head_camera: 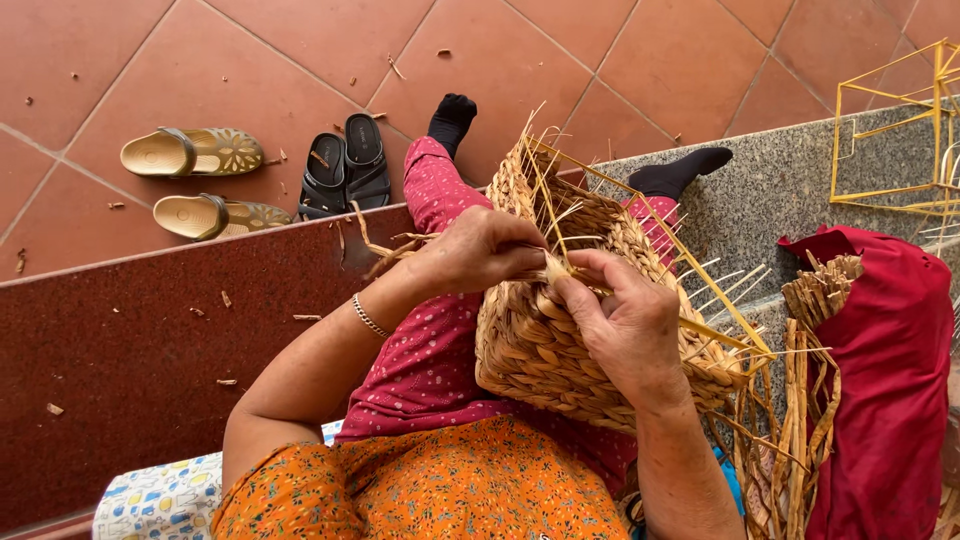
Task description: The person weaves a rectangular basket by hand, threading dried palm leaves through a yellow wire frame. They repeatedly pull strands through the weave, adjust tension, and rotate the basket to continue the pattern.
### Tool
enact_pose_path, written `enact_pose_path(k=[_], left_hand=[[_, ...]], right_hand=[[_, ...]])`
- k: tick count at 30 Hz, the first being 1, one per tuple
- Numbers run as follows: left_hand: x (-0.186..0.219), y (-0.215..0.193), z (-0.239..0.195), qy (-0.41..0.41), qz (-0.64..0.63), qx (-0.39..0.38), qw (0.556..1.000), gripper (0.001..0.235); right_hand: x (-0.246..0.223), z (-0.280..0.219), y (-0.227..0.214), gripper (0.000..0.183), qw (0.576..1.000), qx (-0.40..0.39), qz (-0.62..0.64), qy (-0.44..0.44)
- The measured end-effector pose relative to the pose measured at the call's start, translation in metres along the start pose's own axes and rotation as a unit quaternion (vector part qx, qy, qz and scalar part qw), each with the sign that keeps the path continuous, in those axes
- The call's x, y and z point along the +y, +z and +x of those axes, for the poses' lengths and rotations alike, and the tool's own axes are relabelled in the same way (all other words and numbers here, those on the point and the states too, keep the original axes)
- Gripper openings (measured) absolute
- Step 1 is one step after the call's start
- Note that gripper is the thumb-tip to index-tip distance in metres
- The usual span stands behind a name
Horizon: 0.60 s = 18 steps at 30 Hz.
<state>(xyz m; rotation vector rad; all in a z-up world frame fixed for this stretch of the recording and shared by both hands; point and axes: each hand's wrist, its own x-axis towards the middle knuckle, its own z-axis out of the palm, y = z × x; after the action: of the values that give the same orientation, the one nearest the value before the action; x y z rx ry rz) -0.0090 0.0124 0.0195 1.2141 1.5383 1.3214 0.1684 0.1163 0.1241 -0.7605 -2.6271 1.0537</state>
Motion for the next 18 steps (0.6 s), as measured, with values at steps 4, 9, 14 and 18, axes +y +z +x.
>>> enact_pose_path(k=[4,9,14,18], left_hand=[[0.012,-0.004,0.000,0.096,0.115,0.129,0.980,0.034],[0.001,-0.013,-0.038,0.218,0.169,0.337,0.900,0.028],[-0.069,-0.025,-0.068,0.000,-0.086,0.323,0.942,0.016],[-0.148,-0.065,-0.043,-0.109,-0.011,0.389,0.914,0.031]], right_hand=[[0.006,0.002,0.008,0.010,0.999,0.047,0.009,-0.022],[0.028,0.015,-0.001,0.014,0.988,0.071,0.134,-0.011],[0.058,0.031,-0.058,0.024,0.967,0.122,0.221,0.019],[0.082,0.018,-0.106,0.033,0.929,0.116,0.350,-0.012]])
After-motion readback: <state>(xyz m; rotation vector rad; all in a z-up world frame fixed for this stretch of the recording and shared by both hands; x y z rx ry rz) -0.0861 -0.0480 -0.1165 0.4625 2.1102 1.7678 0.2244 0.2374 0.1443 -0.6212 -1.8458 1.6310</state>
